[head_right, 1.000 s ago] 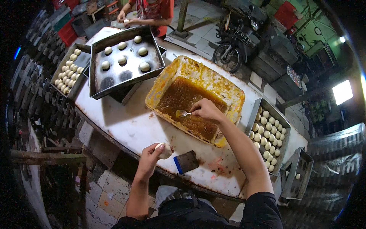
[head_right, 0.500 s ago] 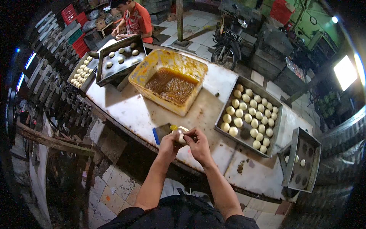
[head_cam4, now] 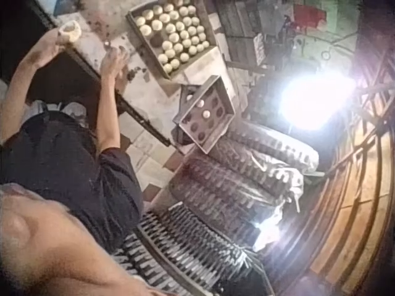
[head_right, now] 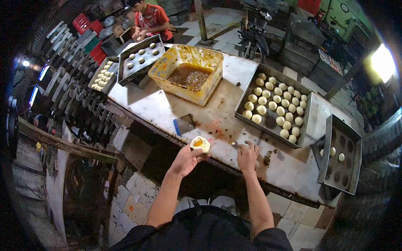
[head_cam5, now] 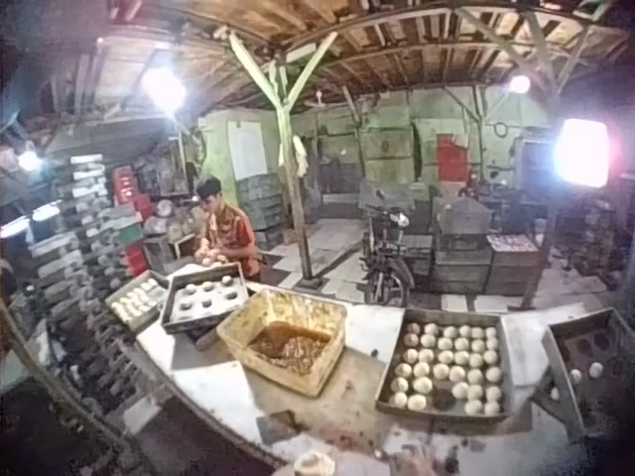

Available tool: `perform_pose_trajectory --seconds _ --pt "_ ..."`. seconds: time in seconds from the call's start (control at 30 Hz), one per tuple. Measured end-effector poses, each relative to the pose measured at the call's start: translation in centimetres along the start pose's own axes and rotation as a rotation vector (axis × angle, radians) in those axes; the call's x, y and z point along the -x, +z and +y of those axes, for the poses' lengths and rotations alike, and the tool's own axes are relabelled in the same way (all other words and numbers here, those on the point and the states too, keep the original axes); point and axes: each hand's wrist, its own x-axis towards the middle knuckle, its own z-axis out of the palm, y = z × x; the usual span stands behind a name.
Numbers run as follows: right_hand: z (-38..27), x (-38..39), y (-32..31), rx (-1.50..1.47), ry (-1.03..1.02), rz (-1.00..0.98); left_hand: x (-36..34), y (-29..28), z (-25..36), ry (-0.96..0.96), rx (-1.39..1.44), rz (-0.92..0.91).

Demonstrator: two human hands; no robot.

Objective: Preparing and filling dough buns with a sweet filling in a bakery setting.

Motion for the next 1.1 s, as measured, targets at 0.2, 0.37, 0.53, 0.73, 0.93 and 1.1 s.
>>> perform_pose_trajectory --seconds 0.2,0.37,0.53,0.73,0.93,1.1 --pt "-17.8 -0.1 -8.2 -1.463 -0.007 -0.632 12.4 1.4 4.4 0.128 -0.186 -0.073" --pt "-28.8 5.4 -9.1 -1.446 -0.068 -0.65 21.8 -4.9 5.5 0.309 -0.319 0.037" --pt "-35.8 11.8 -8.3 -1.173 -0.273 -0.697 26.0 -13.0 2.6 0.388 0.101 0.121" --pt "-37.6 16.2 -6.7 -1.275 0.313 -0.716 32.3 -12.5 1.4 0.603 -0.232 0.237" --pt "-40.6 18.9 -10.7 -0.991 -0.04 -0.63 33.6 -13.4 0.1 0.637 -0.275 0.265" --pt "-33.8 19.5 -12.5 -1.114 -0.014 -0.552 32.3 -7.5 -2.6 0.643 -0.325 0.166"
